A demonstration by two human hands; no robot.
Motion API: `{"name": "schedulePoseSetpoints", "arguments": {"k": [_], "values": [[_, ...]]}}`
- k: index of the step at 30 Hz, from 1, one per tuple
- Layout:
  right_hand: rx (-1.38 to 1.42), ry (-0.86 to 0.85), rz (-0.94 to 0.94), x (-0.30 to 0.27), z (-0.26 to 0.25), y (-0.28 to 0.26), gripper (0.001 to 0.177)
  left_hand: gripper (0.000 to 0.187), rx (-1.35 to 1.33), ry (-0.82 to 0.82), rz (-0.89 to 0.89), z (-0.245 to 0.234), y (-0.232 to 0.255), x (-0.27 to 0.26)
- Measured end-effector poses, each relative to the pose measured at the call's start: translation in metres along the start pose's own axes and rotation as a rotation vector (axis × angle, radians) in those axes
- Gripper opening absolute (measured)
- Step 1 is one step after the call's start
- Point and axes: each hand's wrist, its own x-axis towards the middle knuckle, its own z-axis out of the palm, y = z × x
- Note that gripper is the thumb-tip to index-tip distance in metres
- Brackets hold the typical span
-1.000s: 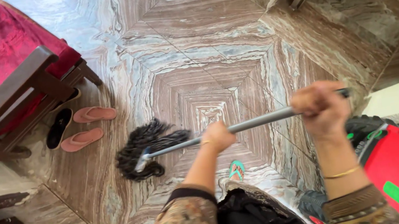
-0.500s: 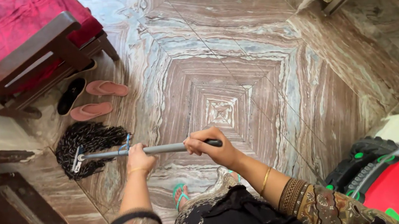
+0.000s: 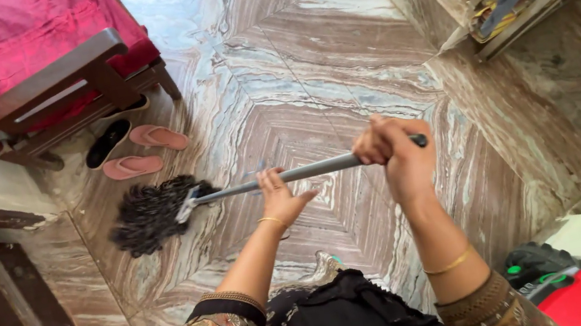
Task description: The person is mopping the marble-tiled floor in a residential hallway area.
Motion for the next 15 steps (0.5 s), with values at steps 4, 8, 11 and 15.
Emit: {"name": "schedulePoseSetpoints", "arguments": {"k": [4, 8, 11, 15], "values": [[-0.054, 0.081, -0.044, -0.004, -0.025, -0.057, 0.05, 0.113, -0.093, -0.045, 0.118, 0.04, 0.066, 0.003], [-0.131, 0.217, -0.142, -0.01, -0.029, -0.094, 0.051, 0.112, -0.187, -0.159, 0.206, 0.056, 0.126, -0.002], [-0.225, 0.259, -0.219, -0.02, -0.025, -0.104, 0.047, 0.101, -0.333, -0.217, 0.216, 0.037, 0.169, -0.011], [-0.554, 0.213, -0.075, -0.048, 0.012, -0.1, 0.042, 0.025, -0.053, -0.181, 0.407, 0.064, 0.117, 0.041]]}}
